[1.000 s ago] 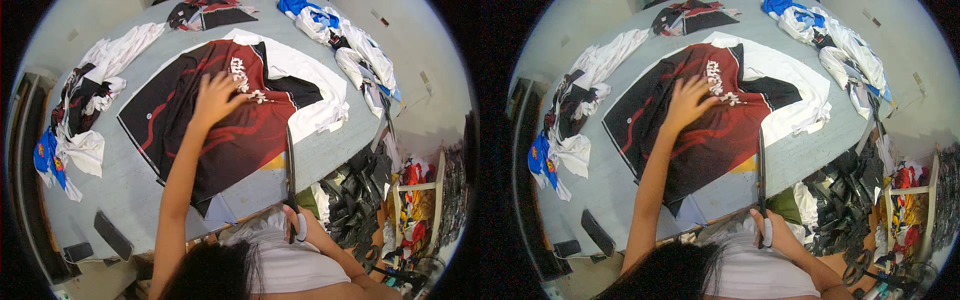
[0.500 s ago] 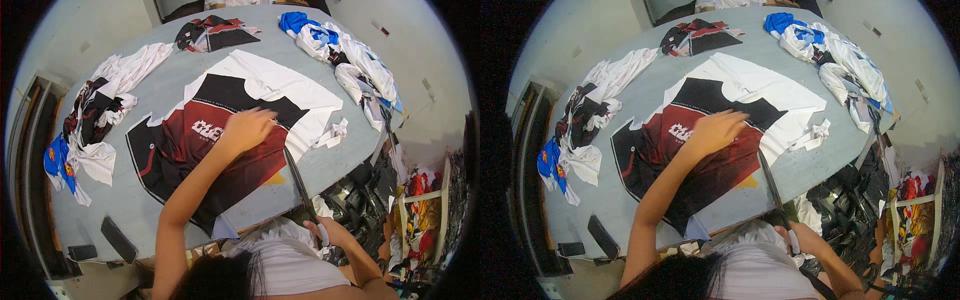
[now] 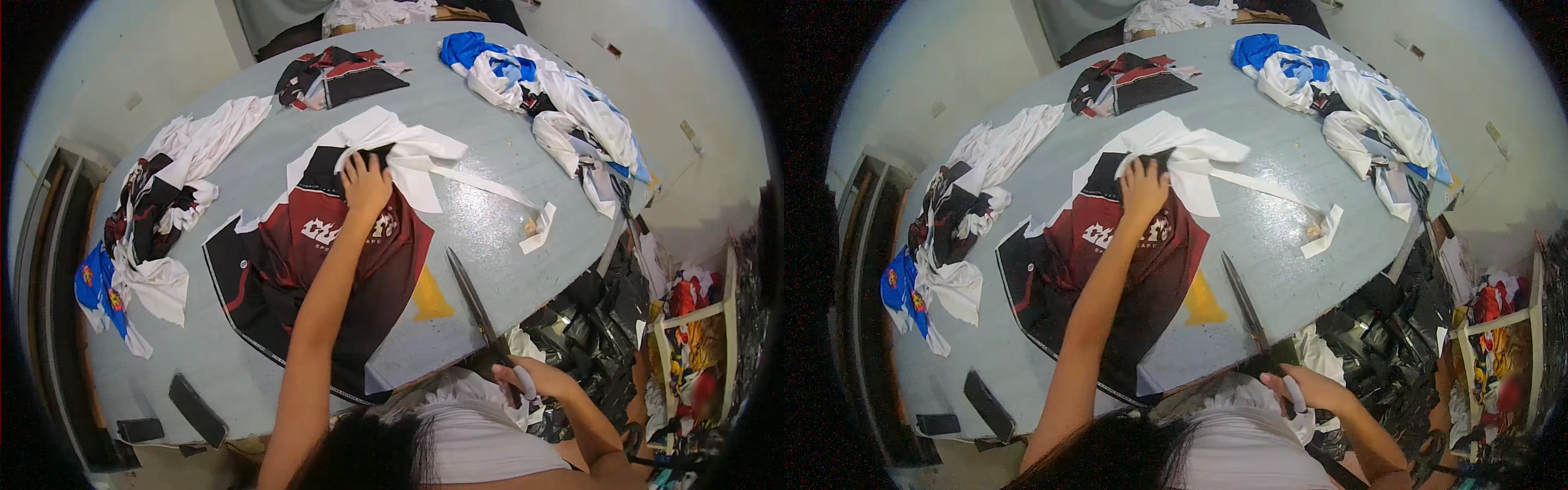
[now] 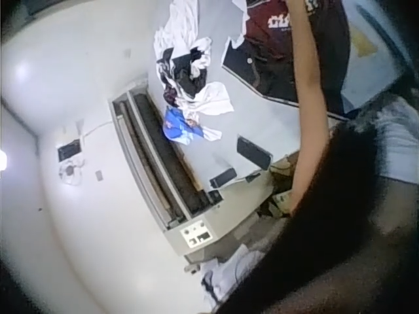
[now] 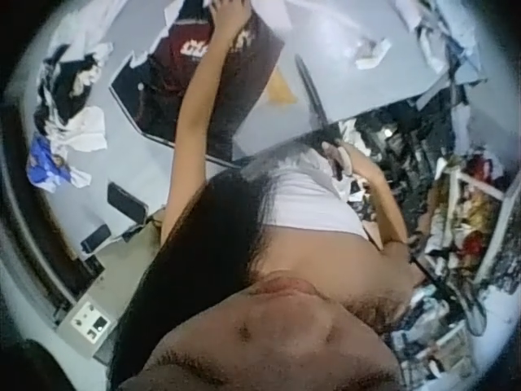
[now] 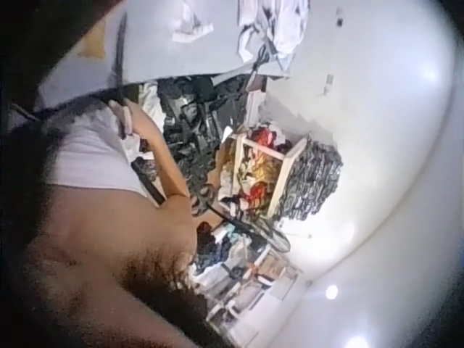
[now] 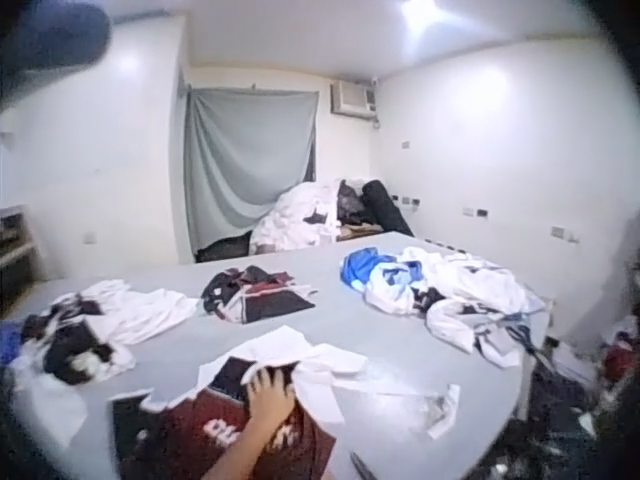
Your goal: Cutting out parts of a jersey garment from flat fabric on a table using large tailoring scissors.
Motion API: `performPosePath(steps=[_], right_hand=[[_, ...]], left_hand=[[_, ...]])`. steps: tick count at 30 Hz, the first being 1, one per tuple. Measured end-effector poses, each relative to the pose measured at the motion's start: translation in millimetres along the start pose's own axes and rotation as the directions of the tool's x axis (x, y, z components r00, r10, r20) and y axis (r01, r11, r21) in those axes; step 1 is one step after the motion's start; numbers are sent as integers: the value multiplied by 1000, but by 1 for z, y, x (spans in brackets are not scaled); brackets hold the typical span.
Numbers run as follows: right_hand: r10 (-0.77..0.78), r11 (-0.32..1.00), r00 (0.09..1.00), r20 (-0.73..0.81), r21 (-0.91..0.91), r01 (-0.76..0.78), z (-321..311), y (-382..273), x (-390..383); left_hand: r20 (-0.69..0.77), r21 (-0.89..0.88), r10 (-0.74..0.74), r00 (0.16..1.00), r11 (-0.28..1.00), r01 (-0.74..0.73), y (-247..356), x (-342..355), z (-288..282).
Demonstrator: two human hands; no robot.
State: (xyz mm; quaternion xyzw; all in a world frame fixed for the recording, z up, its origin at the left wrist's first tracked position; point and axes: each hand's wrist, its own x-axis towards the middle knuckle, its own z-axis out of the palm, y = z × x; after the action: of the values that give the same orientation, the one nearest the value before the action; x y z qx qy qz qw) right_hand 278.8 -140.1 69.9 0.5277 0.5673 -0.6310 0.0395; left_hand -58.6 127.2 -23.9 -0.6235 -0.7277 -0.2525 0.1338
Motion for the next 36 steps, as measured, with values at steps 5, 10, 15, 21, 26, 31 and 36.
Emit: performPosePath(steps=[5,10,15,21,26,31,36], right_hand=[[43,999,999,-28,-13,-43,-22,7,-12],[63,997,998,-15,45,-62,-23,-2,-20],[73,996,997,-25,-50,-74,-32,14,-29],[54,993,998,-34,-101,-57,-36,-6,-23],[-3,996,1000,-13,-93,2,-45,-24,-1],[35,977,999,10,-209,-33,-57,-46,9],[85,955,996,23,-287,-75,-60,-62,9]], left_hand=[[149,-354,779,609,617,-702,10,-69,-88],[240,-316,576,781,807,-498,42,-160,-115],[226,-417,438,870,851,-319,68,-155,-114],[197,-529,452,870,796,-293,30,-87,-87],[284,-439,472,835,838,-324,12,-91,-75],[260,-466,502,825,813,-349,5,-88,-74],[195,-439,512,836,808,-393,4,-91,-73]])
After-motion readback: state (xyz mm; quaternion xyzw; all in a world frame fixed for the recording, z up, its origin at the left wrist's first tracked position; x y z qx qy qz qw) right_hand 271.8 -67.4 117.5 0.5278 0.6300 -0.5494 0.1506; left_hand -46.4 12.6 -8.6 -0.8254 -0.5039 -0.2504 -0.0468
